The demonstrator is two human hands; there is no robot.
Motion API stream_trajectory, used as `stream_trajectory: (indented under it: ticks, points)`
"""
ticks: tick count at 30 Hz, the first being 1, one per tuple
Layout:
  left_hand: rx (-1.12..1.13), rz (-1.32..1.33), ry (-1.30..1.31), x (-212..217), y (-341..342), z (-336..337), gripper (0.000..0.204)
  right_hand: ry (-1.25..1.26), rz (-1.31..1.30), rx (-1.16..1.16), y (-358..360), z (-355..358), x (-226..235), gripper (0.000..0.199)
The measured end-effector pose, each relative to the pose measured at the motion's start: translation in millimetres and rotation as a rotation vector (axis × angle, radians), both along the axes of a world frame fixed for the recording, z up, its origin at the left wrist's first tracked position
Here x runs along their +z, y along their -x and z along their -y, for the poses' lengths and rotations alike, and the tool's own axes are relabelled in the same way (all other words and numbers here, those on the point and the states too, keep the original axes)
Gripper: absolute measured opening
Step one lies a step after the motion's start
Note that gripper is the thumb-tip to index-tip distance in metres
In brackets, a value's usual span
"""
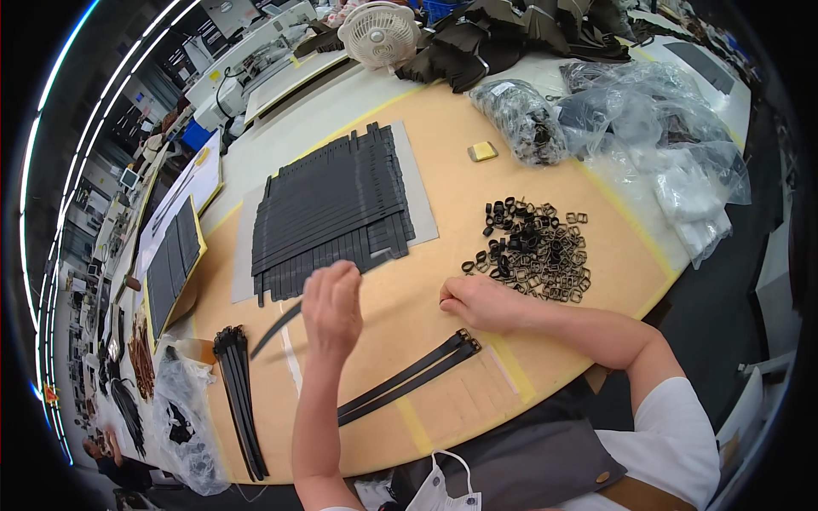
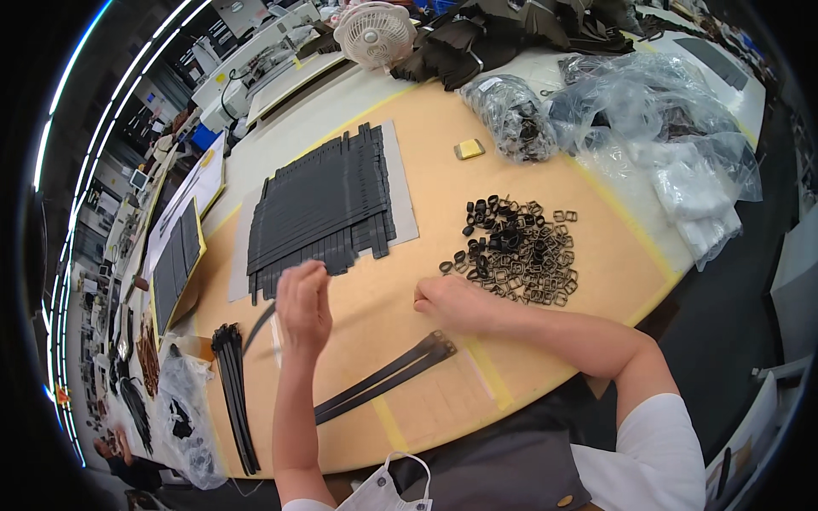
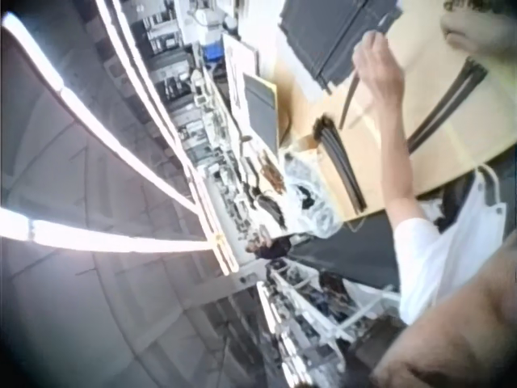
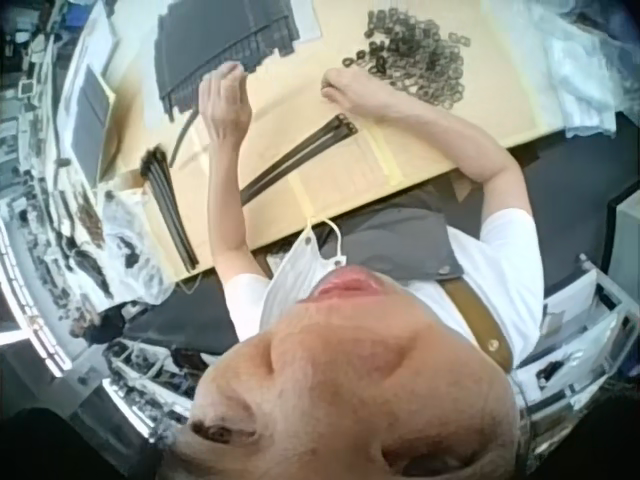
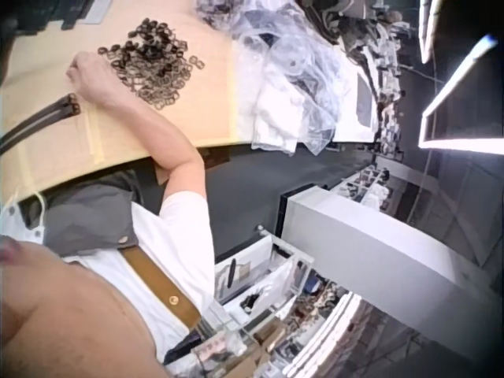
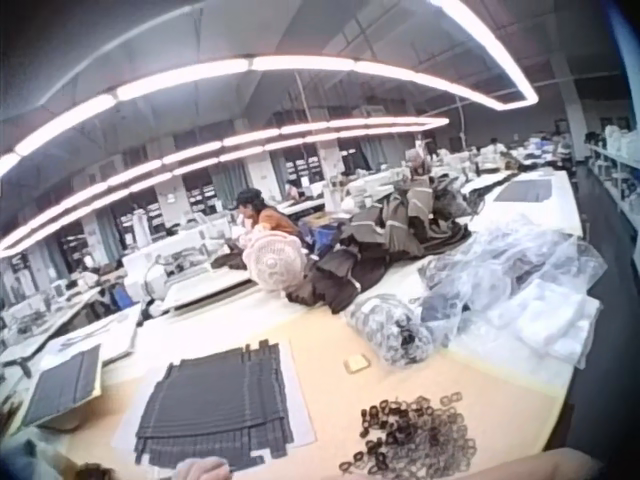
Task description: The person assembles black fabric straps by inserting metal buckles into the ends. They pick up a strap and a buckle, thread the buckle through the strap's loop, and place the finished unit on the table. This process is repeated continuously throughout the video.
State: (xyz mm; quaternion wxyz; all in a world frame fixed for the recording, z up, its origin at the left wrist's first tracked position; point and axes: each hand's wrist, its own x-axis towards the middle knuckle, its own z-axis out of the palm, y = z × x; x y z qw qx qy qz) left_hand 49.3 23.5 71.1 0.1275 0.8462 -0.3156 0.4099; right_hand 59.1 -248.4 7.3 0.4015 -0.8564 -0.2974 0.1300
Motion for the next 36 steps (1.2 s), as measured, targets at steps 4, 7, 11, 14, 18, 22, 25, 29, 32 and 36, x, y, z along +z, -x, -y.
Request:
stream_trajectory:
  ticks: [4, 7, 11, 14, 18, 22, 25, 29, 32, 36]
  points:
    - [-0.066, -0.419, 0.287, -41.3, 52.1, 29.6, 0.028, -0.323, -0.509, -0.037, -3.2, -3.1, 1.0, 0.028]
    - [-0.035, -0.623, 0.414, -48.5, 65.5, 43.5, 0.029, -0.642, -0.766, -0.016, -12.6, -3.6, -17.5, 0.029]
    - [-0.024, -0.698, 0.398, -40.1, 66.4, 44.0, 0.029, -0.636, -0.793, 0.025, -9.1, -3.6, -12.9, 0.028]
    - [0.023, -0.749, 0.382, -34.1, 69.0, 41.3, 0.028, -0.675, -0.819, 0.021, -6.8, -4.3, -8.2, 0.028]
    - [0.054, -0.767, 0.382, -36.3, 71.7, 37.8, 0.025, -0.687, -0.813, 0.058, -8.1, -1.2, -13.7, 0.026]
    - [0.028, -0.758, 0.359, -36.7, 72.3, 38.4, 0.024, -0.659, -0.806, 0.087, -7.9, -0.1, -18.0, 0.026]
    - [-0.026, -0.743, 0.393, -39.9, 72.0, 35.9, 0.024, -0.589, -0.79, 0.091, -3.8, -0.8, -17.1, 0.025]
    - [-0.086, -0.743, 0.419, -47.1, 72.6, 36.0, 0.026, -0.54, -0.812, 0.06, 4.1, -4.1, -2.6, 0.025]
    - [-0.103, -0.788, 0.488, -50.5, 77.3, 43.8, 0.028, -0.463, -0.745, 0.068, 11.8, -6.2, 1.2, 0.026]
    - [-0.113, -0.82, 0.44, -47.9, 80.2, 49.6, 0.033, -0.404, -0.642, 0.072, 16.0, -6.8, -2.5, 0.029]
